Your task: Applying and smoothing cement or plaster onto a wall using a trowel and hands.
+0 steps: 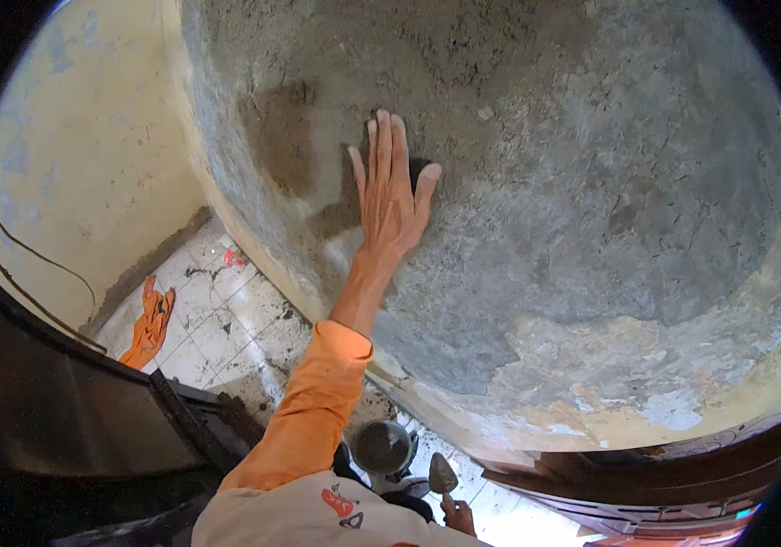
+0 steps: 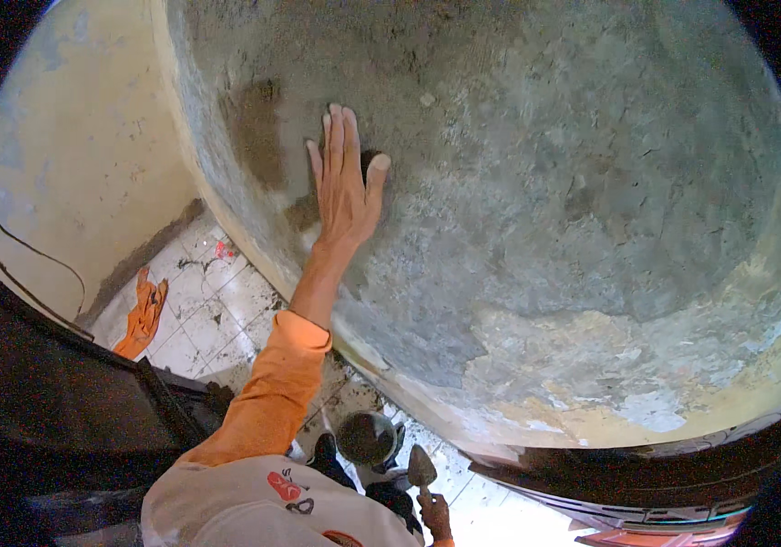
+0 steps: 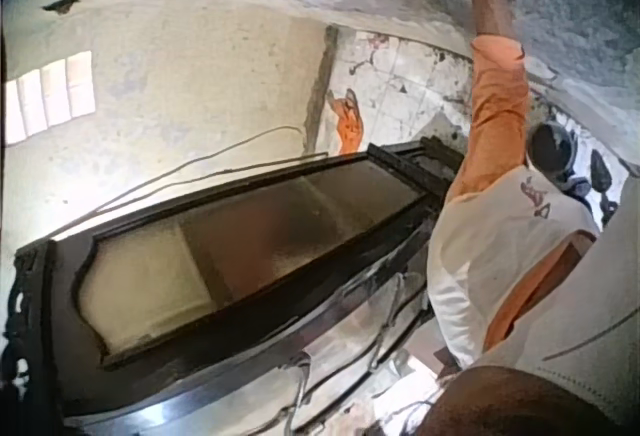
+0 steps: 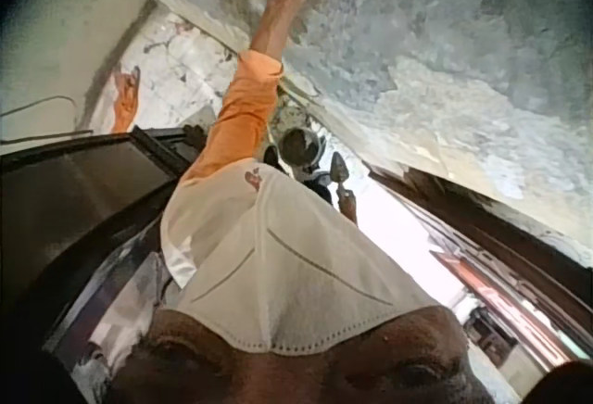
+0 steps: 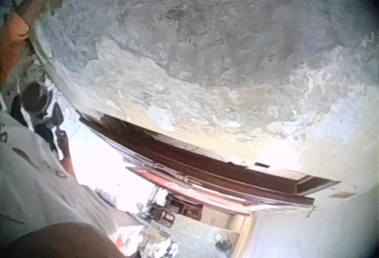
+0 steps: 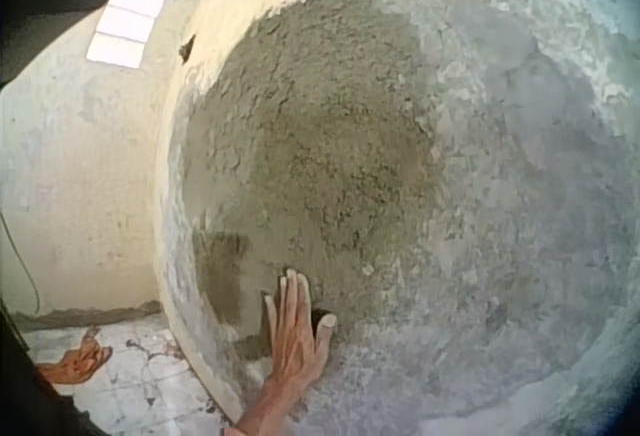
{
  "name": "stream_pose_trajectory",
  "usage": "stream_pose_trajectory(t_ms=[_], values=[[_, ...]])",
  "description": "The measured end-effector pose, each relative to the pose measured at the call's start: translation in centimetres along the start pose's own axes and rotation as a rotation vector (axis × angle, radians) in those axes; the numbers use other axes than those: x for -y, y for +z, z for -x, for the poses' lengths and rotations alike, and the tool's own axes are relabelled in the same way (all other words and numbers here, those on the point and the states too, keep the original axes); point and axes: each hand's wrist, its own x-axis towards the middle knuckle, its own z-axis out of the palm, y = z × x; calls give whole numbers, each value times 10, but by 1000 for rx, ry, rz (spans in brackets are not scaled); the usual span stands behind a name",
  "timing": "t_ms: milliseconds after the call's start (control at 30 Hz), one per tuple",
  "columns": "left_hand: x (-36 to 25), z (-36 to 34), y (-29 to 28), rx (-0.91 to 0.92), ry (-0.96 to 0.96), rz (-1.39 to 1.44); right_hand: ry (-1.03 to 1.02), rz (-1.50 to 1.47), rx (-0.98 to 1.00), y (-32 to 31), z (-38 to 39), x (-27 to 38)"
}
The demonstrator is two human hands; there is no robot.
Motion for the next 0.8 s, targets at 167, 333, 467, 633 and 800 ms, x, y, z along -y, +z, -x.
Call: stream_pose_trajectory(t_ms=[167,333,467,633,800], values=[[24,63,-9,-240,-180,269,-159,46,83,9,-47,-39],[60,286,-26,48,-763,321,-719,476,126,17,-114,-73],[25,486,-61,538,-1115,144,-576,815,373,11,-183,-48],[-5,760,-101,654,-1423,-88,-1129,1187,1,62,-246,-36],[-26,903,-74,619,-1546,7,-1047,1136,234,111,-338,-55]])
